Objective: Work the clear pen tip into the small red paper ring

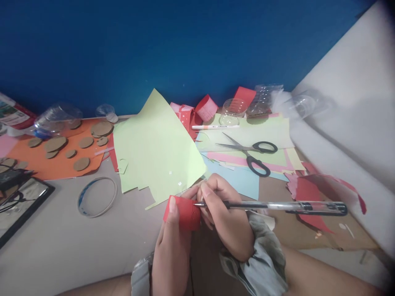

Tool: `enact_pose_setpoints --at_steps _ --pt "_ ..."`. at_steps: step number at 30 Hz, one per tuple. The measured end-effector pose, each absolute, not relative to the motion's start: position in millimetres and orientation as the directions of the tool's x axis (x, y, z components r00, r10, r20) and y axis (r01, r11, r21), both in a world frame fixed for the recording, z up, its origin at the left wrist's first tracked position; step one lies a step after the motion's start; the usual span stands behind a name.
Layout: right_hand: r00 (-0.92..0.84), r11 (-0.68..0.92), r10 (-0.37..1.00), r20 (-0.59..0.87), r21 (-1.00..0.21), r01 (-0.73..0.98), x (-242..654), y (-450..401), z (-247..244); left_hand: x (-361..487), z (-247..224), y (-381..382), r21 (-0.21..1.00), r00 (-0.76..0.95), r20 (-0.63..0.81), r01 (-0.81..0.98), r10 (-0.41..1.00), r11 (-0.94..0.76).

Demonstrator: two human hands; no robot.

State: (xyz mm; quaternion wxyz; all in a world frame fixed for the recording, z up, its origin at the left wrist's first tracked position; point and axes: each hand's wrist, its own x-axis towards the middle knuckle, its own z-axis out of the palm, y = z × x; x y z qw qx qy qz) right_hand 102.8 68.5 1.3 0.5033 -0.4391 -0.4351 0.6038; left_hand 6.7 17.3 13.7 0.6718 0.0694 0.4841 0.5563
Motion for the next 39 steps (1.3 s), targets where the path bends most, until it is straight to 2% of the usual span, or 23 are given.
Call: enact_pose_setpoints --at_steps 6,15,19,25,30,35,39 --pt "-0.103 -0.098 0.992 -0.076 -0.967 -0.235 102.5 65.9 -0.2 3.6 7.9 17.3 0.659 -0.046 -0.529 -0.652 0.847 0.376" --pt "-0.114 -0.123 0.989 -0.098 -0.962 -0.242 103.2 63.3 -3.4 4.8 -0.3 12.8 0.532 -0.048 -0.523 -0.799 0.851 0.281" --pt "-0.103 -0.166 0.985 -0.142 -0.942 -0.292 99.4 67.4 0.6 4.2 1.7 11.8 0.560 -0.052 -0.534 -0.769 0.844 0.308" --pt "-0.105 -0.150 0.986 -0.127 -0.955 -0.255 100.4 65.7 2.4 5.3 3.1 12.1 0.652 -0.093 -0.498 -0.696 0.862 0.301" --pt "-0.109 -0.143 0.987 -0.121 -0.963 -0.230 102.0 63.4 -2.0 6.9 3.0 12.3 0.666 -0.088 -0.505 -0.672 0.859 0.323" --pt "-0.099 -0.073 0.994 -0.056 -0.982 -0.175 102.5 63.3 -5.4 6.8 0.3 13.5 0.649 -0.064 -0.536 -0.670 0.842 0.362" --pt "-0.121 -0.062 0.992 -0.038 -0.977 -0.202 102.5 63.7 -5.4 6.2 2.0 14.5 0.652 -0.060 -0.528 -0.668 0.847 0.359"
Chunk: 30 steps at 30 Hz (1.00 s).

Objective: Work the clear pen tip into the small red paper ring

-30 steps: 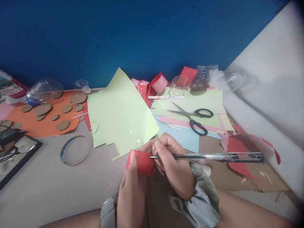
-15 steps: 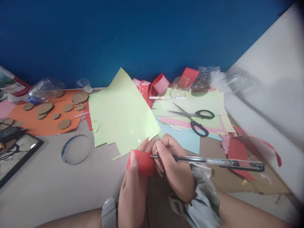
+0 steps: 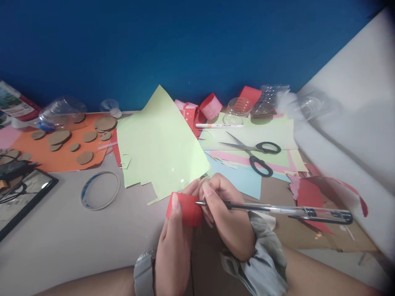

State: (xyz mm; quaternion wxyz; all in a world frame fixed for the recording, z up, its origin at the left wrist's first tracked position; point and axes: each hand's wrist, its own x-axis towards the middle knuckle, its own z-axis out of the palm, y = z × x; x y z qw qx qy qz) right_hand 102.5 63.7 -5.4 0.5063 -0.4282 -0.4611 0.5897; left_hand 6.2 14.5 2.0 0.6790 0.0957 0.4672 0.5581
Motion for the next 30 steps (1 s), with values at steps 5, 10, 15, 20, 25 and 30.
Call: enact_pose_setpoints --at_steps 5,10,15,20,25,30 --pt "-0.117 -0.131 0.987 -0.106 -0.964 -0.232 103.2 63.2 -5.0 5.8 9.8 14.6 0.654 -0.047 -0.533 -0.656 0.845 0.376" --pt "-0.106 -0.117 0.990 -0.098 -0.976 -0.186 104.1 62.2 -4.5 5.5 11.9 14.8 0.670 -0.058 -0.529 -0.641 0.847 0.375" --pt "-0.119 -0.070 0.992 -0.046 -0.976 -0.207 104.9 59.0 -1.3 5.9 9.6 14.8 0.628 -0.044 -0.541 -0.686 0.840 0.368" --pt "-0.106 -0.074 0.993 -0.056 -0.982 -0.176 105.1 59.2 0.6 6.0 9.3 15.4 0.578 -0.045 -0.563 -0.735 0.825 0.355" --pt "-0.096 -0.102 0.992 -0.088 -0.983 -0.153 104.7 61.0 -0.3 6.9 12.0 15.7 0.613 -0.073 -0.558 -0.708 0.827 0.351" --pt "-0.095 -0.105 0.991 -0.092 -0.984 -0.145 104.8 60.4 -2.8 5.5 12.7 14.1 0.565 -0.044 -0.583 -0.739 0.811 0.367"
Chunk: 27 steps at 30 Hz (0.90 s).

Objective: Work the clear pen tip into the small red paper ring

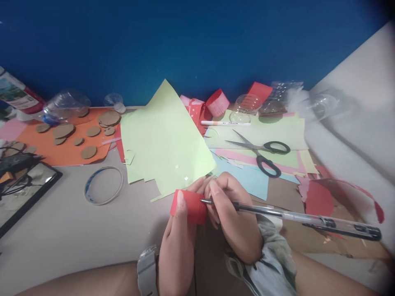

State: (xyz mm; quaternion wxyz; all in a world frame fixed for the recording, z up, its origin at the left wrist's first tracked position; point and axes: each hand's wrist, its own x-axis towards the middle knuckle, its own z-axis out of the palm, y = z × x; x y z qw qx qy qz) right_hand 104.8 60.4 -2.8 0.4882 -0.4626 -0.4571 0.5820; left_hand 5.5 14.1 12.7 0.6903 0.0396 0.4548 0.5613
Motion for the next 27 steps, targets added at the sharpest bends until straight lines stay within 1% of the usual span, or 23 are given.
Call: enact_pose_setpoints --at_steps 2,6,10,12,18,23,27 --pt "-0.098 -0.115 0.990 -0.103 -0.984 -0.136 105.3 60.6 -4.3 5.0 12.4 14.4 0.566 -0.037 -0.585 -0.734 0.810 0.376" --pt "-0.092 -0.107 0.991 -0.095 -0.985 -0.136 106.6 62.4 -6.0 5.3 11.2 15.7 0.643 -0.055 -0.545 -0.668 0.836 0.375" --pt "-0.123 -0.184 0.979 -0.165 -0.969 -0.164 105.9 63.8 -3.1 5.7 10.9 16.7 0.665 -0.053 -0.537 -0.641 0.842 0.384" --pt "-0.117 -0.193 0.978 -0.174 -0.965 -0.179 104.7 64.1 -0.7 5.5 10.7 17.2 0.672 -0.059 -0.532 -0.636 0.844 0.379" --pt "-0.111 -0.121 0.989 -0.103 -0.978 -0.173 103.0 65.8 3.4 5.3 9.1 16.8 0.662 -0.059 -0.528 -0.654 0.847 0.367" --pt "-0.143 -0.166 0.980 -0.138 -0.965 -0.203 105.6 64.8 0.0 6.0 10.7 15.6 0.650 -0.059 -0.520 -0.674 0.852 0.350" --pt "-0.123 -0.123 0.987 -0.103 -0.978 -0.166 106.5 62.4 -2.0 5.3 11.6 15.3 0.611 -0.058 -0.562 -0.702 0.825 0.367"
